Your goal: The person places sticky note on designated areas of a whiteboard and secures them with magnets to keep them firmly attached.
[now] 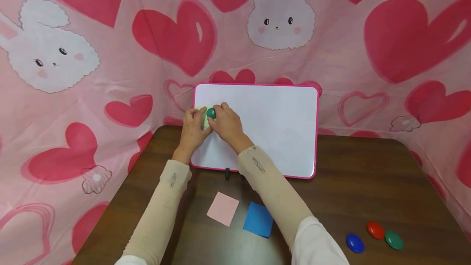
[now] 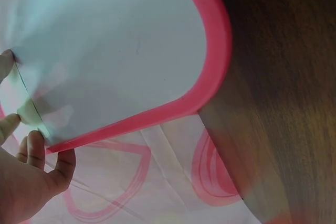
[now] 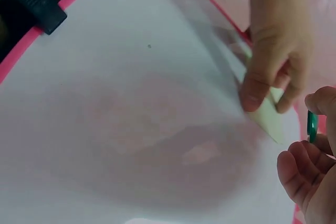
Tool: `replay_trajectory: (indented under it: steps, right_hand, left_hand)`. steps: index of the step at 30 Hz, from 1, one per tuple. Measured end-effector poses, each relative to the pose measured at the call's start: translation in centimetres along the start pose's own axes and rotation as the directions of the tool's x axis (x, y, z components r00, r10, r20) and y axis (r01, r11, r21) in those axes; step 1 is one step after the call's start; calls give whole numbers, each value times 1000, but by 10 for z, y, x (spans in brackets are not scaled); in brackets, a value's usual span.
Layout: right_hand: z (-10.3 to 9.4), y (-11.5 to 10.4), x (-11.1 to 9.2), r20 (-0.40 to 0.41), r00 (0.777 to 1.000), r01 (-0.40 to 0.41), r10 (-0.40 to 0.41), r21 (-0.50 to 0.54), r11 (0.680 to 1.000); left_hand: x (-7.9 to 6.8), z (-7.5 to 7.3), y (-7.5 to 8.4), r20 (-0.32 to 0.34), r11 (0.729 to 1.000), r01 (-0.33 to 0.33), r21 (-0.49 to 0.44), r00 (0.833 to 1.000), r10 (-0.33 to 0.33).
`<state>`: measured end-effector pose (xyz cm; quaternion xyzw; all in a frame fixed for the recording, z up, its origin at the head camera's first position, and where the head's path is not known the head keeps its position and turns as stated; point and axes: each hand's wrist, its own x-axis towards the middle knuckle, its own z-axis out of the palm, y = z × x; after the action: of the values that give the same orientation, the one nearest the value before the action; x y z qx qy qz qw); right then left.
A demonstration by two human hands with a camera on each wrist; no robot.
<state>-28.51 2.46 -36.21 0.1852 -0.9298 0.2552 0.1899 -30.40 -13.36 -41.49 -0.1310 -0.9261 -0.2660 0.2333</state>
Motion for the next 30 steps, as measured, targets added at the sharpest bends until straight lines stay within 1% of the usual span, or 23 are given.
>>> replay_trajectory:
  steps: [5,9,12,17,21,30]
  right_hand:
    - [12,3,10,46,999,5,-3,-26,1000]
    - [22,6,15,79,997,10,-5,-64,998]
    - [26,6,17,78,997,18,-12,-78,997]
    - [30,4,20,62,998,13,-8,-92,996]
    - [32,4,20,44,999,13,-8,-111,994]
    - [38,7,19,-46,997,59,-66,-148,987]
  left_hand:
    - [2,2,0,2,1000,-9,-7,1000,9]
    - [2,1,0,19,1000,13,-15,1000,-13]
    - [1,0,0,32,999,33,-19,999,-33]
    - [0,0,-1,32,999,36,-17,999,-36]
    - [-1,1,-2,15,999,25,-23,1000,-25]
    - [0,2,-3,7,1000,17,-14,1000,-17]
